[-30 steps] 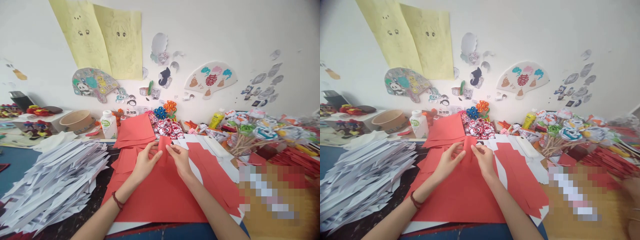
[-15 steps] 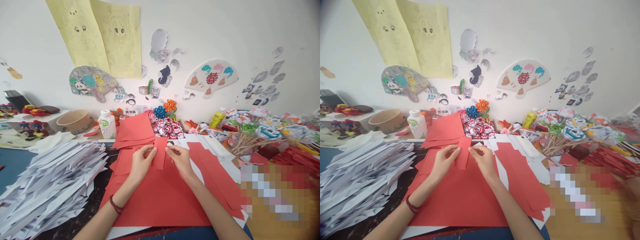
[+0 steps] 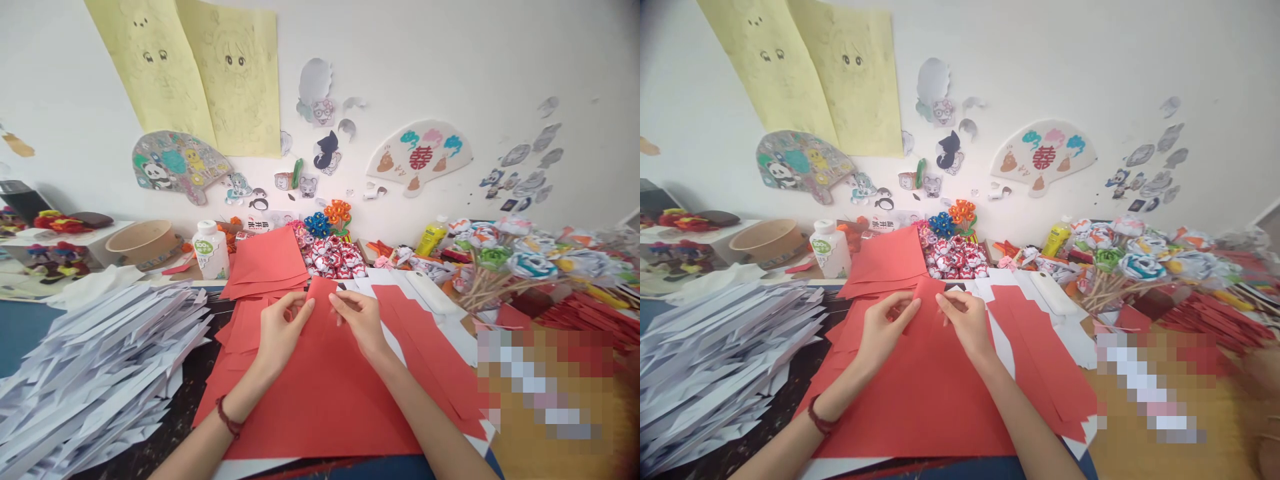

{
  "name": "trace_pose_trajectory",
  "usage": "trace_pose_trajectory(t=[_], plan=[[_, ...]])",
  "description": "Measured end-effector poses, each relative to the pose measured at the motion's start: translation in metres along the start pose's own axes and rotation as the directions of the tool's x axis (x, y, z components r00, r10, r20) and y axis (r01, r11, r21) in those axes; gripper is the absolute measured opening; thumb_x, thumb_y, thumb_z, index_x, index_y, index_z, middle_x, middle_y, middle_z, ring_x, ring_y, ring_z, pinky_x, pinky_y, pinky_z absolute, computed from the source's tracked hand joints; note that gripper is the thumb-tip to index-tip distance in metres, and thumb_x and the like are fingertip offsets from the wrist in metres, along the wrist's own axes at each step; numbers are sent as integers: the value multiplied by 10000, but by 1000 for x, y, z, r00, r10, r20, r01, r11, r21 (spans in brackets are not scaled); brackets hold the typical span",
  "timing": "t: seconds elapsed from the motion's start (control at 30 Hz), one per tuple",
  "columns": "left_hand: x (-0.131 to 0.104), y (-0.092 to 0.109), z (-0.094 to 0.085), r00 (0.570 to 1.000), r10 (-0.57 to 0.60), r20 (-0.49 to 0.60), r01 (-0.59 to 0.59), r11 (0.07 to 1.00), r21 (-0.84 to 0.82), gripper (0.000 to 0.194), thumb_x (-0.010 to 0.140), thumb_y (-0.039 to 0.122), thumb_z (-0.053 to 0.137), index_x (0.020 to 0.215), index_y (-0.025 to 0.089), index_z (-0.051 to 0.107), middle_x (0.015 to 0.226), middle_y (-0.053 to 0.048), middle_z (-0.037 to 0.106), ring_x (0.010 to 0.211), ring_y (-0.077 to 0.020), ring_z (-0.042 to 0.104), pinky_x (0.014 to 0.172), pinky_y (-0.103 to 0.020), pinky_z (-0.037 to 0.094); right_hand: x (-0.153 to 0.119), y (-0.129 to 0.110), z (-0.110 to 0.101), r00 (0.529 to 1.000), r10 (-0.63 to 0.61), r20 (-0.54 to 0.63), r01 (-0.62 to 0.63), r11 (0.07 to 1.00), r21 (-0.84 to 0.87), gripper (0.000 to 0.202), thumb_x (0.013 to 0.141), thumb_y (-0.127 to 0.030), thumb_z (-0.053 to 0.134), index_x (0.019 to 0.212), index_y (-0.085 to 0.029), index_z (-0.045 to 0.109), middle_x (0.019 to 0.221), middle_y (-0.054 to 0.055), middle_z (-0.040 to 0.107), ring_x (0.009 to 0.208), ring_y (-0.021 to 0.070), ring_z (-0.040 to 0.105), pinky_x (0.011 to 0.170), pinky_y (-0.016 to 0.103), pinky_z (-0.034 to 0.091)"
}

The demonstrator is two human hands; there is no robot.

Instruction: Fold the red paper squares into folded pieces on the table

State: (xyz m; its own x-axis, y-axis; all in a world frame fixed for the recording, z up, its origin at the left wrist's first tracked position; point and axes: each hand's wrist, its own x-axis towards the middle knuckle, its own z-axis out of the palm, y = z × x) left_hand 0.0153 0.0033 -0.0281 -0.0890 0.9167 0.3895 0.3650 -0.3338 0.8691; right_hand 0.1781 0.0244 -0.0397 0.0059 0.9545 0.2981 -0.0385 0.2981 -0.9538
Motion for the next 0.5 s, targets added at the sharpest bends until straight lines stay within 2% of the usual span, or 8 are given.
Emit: trace_pose_trajectory(t=[0.5], plan=[[-1,1,0,999,17,-34,-18,999,-26,243,817,397,616,897,183,697,793,-17,707,690,-142,584,608,-221,414,-2,-5,0,998,-43,40,44,999,-15,247,824,-377,645,719,-155,668,610,-3,555,469,88,439,466,233,352]])
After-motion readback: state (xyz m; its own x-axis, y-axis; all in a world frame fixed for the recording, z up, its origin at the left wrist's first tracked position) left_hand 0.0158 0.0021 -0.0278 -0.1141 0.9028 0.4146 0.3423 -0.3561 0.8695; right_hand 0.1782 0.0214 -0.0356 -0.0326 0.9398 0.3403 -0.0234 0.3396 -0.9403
